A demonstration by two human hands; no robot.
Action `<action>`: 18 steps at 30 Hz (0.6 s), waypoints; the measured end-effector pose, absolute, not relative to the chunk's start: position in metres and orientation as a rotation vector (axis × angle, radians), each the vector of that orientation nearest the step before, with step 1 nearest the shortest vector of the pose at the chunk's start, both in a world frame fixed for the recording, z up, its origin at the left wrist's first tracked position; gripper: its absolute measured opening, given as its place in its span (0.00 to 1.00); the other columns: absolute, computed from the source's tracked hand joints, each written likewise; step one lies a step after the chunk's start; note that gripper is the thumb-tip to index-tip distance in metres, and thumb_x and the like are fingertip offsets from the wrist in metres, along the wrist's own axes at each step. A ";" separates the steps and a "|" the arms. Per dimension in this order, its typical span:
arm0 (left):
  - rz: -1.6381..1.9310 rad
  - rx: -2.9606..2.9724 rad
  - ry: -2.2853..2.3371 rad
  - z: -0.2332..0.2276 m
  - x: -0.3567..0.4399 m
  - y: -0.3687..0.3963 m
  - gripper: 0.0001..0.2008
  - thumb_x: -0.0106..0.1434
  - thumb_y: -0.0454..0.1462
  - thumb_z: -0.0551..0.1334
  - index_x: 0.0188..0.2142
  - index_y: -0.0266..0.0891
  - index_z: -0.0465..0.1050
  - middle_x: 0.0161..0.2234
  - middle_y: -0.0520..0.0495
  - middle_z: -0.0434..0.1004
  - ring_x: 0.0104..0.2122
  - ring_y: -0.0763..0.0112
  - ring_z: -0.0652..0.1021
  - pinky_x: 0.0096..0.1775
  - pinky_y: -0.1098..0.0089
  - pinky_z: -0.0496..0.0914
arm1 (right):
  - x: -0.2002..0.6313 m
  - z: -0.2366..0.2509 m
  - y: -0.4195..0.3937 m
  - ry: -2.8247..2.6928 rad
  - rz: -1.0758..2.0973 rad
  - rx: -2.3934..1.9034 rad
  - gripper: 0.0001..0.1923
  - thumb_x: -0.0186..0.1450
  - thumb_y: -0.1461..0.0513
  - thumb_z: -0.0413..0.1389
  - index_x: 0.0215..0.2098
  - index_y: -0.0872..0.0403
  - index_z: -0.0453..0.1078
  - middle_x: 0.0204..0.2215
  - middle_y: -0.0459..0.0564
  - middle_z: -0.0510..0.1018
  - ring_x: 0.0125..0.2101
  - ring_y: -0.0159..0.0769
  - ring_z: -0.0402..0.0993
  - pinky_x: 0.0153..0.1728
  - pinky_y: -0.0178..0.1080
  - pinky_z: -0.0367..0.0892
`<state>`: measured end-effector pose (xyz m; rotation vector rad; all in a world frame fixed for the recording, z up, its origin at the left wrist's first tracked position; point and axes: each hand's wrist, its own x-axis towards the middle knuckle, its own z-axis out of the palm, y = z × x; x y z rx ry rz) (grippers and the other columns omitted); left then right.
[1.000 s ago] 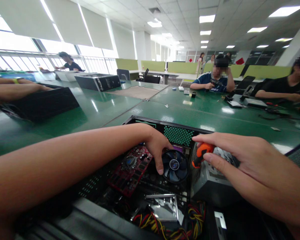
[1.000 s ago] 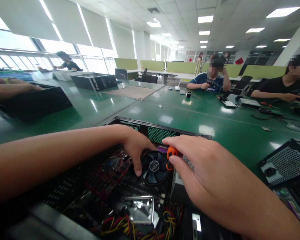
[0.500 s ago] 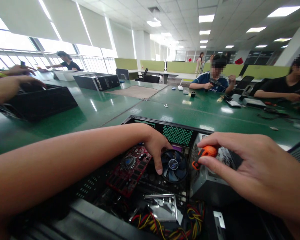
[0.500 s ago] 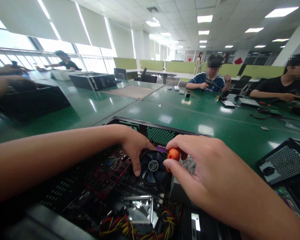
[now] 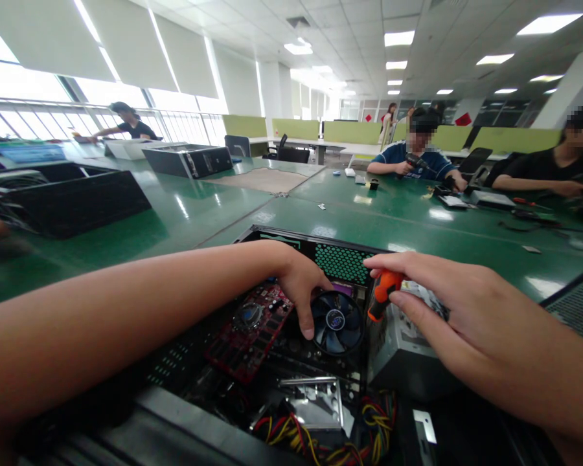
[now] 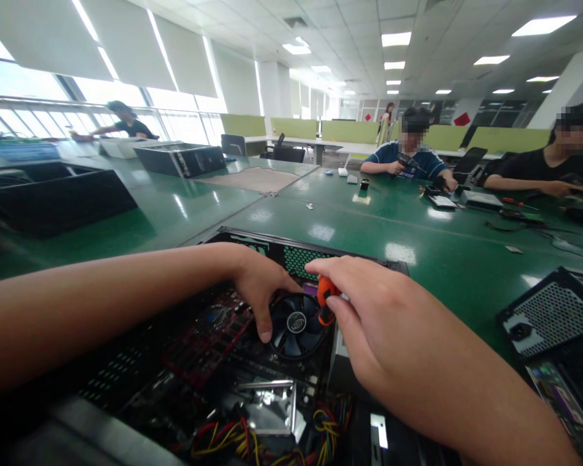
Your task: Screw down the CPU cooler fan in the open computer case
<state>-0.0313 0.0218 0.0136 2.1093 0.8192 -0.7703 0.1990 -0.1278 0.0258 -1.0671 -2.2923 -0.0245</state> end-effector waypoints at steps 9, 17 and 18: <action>-0.786 2.101 0.838 0.017 -0.029 0.021 0.45 0.42 0.47 0.82 0.61 0.45 0.80 0.54 0.49 0.89 0.52 0.51 0.85 0.57 0.61 0.77 | 0.199 0.031 -0.131 -2.276 0.015 -1.113 0.11 0.72 0.57 0.64 0.33 0.46 0.71 0.24 0.41 0.80 0.19 0.33 0.71 0.19 0.36 0.61; -0.761 2.138 0.800 0.013 -0.031 0.023 0.45 0.43 0.48 0.81 0.62 0.44 0.80 0.55 0.49 0.88 0.55 0.50 0.84 0.60 0.60 0.75 | 0.200 0.028 -0.132 -2.311 0.029 -1.053 0.13 0.77 0.61 0.55 0.54 0.47 0.81 0.48 0.51 0.90 0.45 0.44 0.89 0.44 0.42 0.82; -0.764 2.133 0.797 0.013 -0.030 0.024 0.45 0.43 0.48 0.81 0.62 0.43 0.80 0.56 0.48 0.88 0.55 0.50 0.84 0.60 0.60 0.75 | 0.200 0.026 -0.131 -2.305 0.023 -1.054 0.16 0.77 0.63 0.54 0.57 0.48 0.80 0.51 0.53 0.90 0.48 0.46 0.89 0.48 0.45 0.82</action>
